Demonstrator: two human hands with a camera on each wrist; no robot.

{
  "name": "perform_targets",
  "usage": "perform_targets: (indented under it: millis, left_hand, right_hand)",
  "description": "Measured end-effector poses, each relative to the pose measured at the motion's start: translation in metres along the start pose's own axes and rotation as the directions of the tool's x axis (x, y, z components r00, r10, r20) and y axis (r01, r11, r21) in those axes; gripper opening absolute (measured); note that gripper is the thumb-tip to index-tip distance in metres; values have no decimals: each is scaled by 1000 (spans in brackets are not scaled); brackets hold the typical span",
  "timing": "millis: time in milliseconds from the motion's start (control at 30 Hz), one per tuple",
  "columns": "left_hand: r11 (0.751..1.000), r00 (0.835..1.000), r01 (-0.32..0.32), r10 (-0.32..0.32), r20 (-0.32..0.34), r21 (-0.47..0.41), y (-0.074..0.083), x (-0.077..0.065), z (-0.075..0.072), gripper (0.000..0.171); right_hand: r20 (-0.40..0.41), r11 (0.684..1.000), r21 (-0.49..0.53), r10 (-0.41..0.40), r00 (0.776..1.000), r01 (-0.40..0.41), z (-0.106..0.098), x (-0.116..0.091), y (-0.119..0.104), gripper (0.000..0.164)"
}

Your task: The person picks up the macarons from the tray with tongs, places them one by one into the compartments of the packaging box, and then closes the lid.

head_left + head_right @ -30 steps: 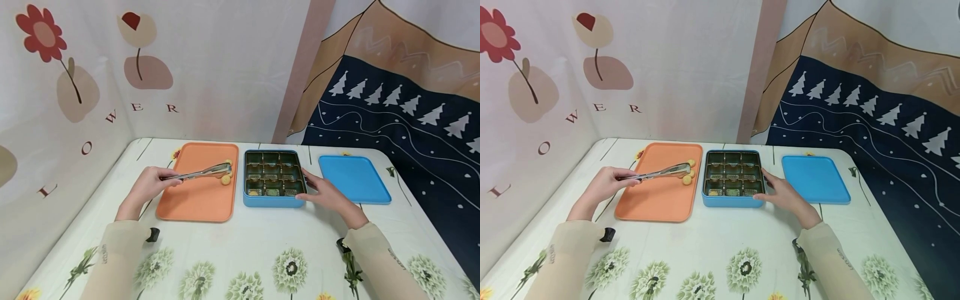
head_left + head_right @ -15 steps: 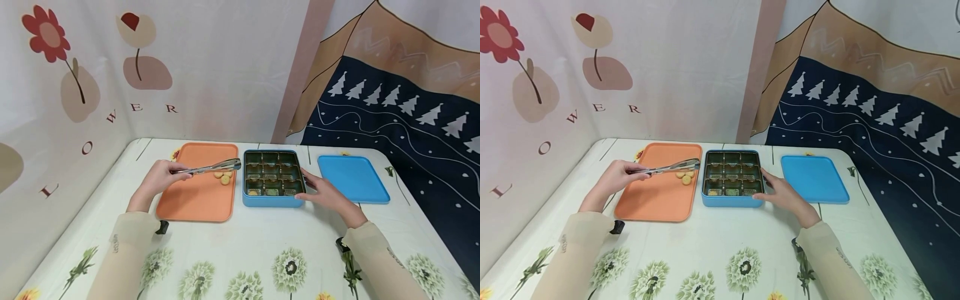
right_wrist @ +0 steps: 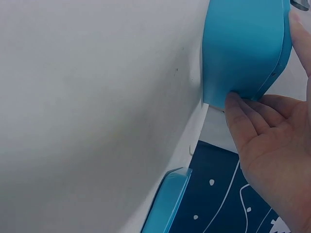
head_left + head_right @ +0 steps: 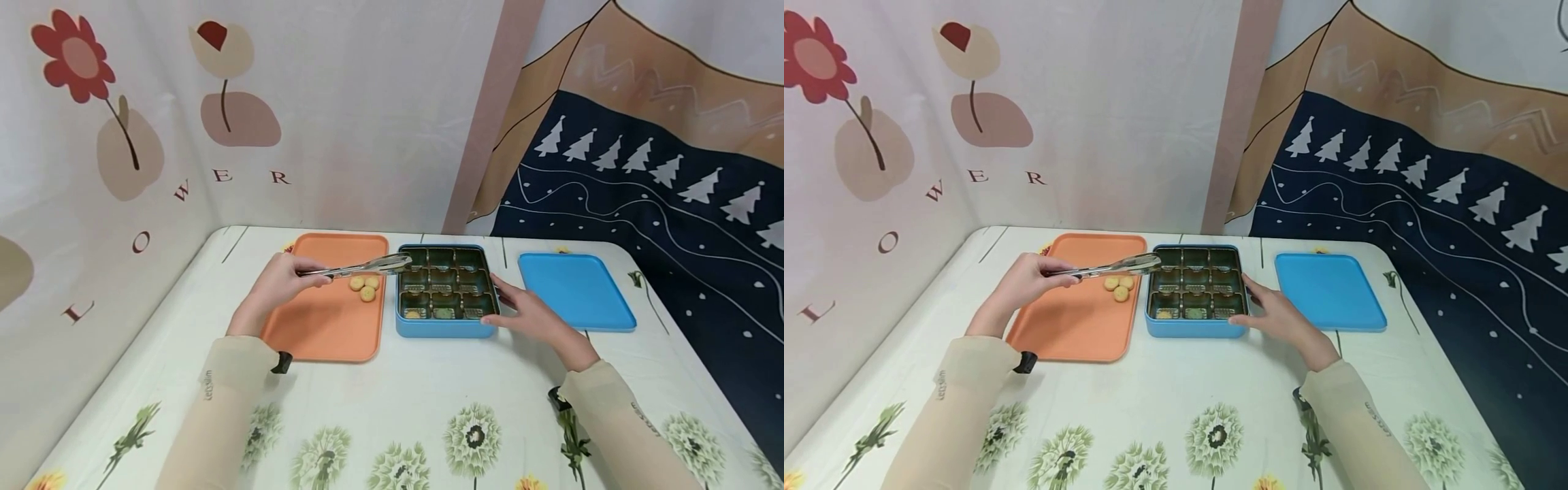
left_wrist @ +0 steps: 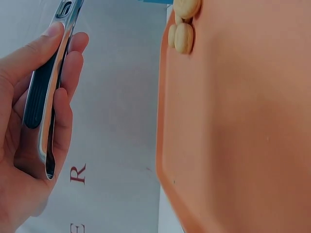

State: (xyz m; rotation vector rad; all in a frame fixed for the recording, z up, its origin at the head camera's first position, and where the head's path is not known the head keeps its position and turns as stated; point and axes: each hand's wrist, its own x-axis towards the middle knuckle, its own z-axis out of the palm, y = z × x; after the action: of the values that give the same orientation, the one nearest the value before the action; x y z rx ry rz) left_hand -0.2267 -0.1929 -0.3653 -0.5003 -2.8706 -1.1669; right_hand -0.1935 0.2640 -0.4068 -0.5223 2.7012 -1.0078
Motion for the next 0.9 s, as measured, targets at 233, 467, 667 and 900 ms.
perform_targets:
  millis: [233, 467, 667, 900]
  left_hand:
    - [1000, 1000, 5, -5, 8, -7, 7, 6, 6, 19]
    - [1000, 1000, 7, -6, 22, -14, 14, 14, 15, 19]
    - [1000, 1000, -8, 9, 22, -10, 21, 20, 23, 20]
    - [1000, 999, 6, -6, 52, 8, 25, 25, 31, 21]
  right_hand:
    - [4, 1000, -9, 9, 1000, -9, 0, -1, 0, 98]
    - [6, 1000, -11, 11, 1000, -11, 1, -1, -1, 98]
    - [4, 1000, -4, 12, 1000, -11, 0, -1, -2, 97]
    - [0, 1000, -15, 7, 1000, -7, 1, -1, -1, 97]
